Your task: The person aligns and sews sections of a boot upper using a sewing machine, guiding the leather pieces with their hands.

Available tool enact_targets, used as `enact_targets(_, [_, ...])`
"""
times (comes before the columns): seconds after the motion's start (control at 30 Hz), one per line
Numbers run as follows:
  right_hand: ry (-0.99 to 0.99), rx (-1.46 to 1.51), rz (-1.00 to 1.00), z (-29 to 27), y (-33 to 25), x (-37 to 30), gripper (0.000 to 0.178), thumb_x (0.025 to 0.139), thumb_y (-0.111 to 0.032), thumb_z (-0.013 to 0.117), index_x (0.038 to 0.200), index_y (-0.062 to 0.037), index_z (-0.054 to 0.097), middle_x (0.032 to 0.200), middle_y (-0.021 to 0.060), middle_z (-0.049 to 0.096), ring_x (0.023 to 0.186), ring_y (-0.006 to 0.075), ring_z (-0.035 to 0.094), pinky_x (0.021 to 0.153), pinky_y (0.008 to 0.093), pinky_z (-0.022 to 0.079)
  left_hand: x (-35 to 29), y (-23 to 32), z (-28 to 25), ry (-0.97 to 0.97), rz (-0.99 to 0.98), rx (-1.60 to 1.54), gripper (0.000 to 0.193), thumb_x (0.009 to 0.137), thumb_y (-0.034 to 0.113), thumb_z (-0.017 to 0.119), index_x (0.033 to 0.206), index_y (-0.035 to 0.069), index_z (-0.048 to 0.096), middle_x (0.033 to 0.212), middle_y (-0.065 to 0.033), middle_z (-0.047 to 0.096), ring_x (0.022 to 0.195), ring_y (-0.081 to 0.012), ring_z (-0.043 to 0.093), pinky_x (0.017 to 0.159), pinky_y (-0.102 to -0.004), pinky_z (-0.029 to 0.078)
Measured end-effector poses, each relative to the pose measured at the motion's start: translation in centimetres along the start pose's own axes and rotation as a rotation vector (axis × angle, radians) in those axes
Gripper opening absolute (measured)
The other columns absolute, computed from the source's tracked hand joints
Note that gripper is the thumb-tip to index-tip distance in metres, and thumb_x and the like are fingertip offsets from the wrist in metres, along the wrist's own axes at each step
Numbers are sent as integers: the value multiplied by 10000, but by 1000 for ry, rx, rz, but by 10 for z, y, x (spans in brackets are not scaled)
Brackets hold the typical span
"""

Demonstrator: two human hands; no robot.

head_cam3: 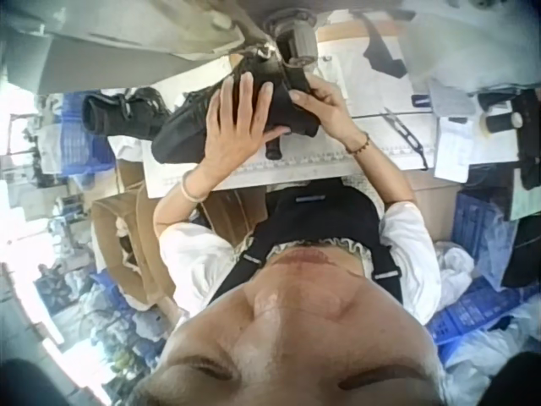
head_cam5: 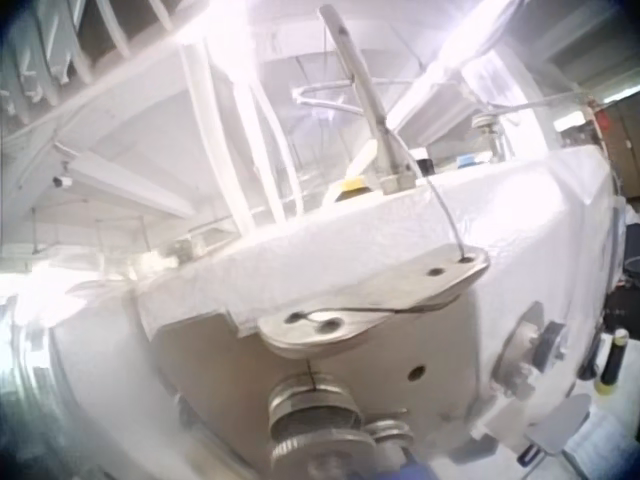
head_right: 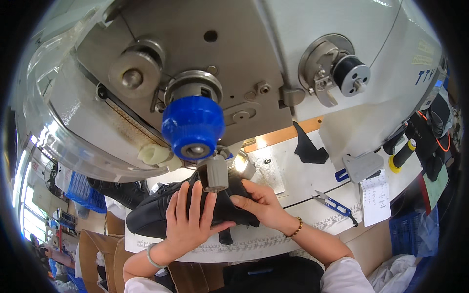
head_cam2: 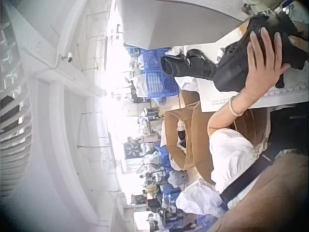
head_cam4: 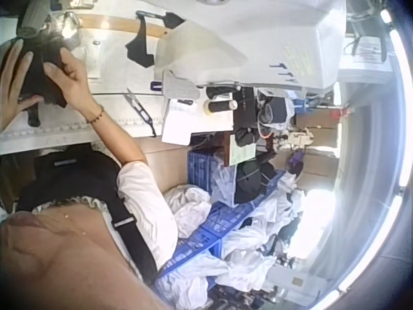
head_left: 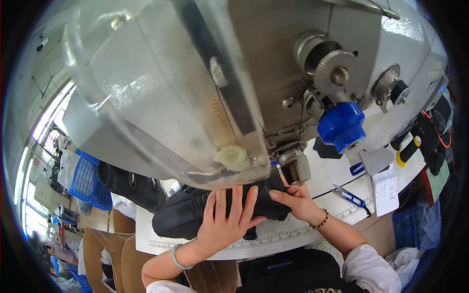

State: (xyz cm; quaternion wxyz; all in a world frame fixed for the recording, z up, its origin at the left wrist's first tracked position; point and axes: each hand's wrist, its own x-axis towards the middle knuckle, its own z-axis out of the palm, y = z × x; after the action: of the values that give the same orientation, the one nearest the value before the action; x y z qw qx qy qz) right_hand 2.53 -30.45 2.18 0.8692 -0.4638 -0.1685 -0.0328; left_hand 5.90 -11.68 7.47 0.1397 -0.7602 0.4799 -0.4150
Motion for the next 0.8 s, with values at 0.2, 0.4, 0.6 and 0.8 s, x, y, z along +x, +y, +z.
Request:
enact_targets(0.2, [36,30,23,3,1,3,203,897,-64,538,1090,-3,524,985,-6,577,871,21,504,722,172,440,-2,-3,3,-10,-13,-15,794,718,652,559,1202,27,480,1228,-215,477,1078,-377,498,881,-444,389])
enact_targets(0.4, [65,40,42,-1,3,4,185,891,-61,545,1067,-4,542,950,-6,590,851,21,516,716,176,448,2,-6,3,-9,-11,-47,763,715,637,570,1168,25,512,1244,-218,459,1111,-378,468,895,-445,377])
enact_targets(0.6, [99,-45,129,1,-3,7,203,886,-80,558,1070,3,557,931,-5,597,824,22,523,698,180,448,3,-5,-4,-63,-57,-100,744,710,600,598,1172,21,533,1256,-204,456,1126,-377,457,905,-450,368])
enact_targets(0.8, [83,-98,140,-4,-1,8,175,880,-91,570,1025,7,583,892,-10,603,807,20,520,686,184,445,12,-20,-29,-183,-157,-223,599,724,529,605,1240,235,531,1218,-125,482,1063,-312,485,910,-422,360])
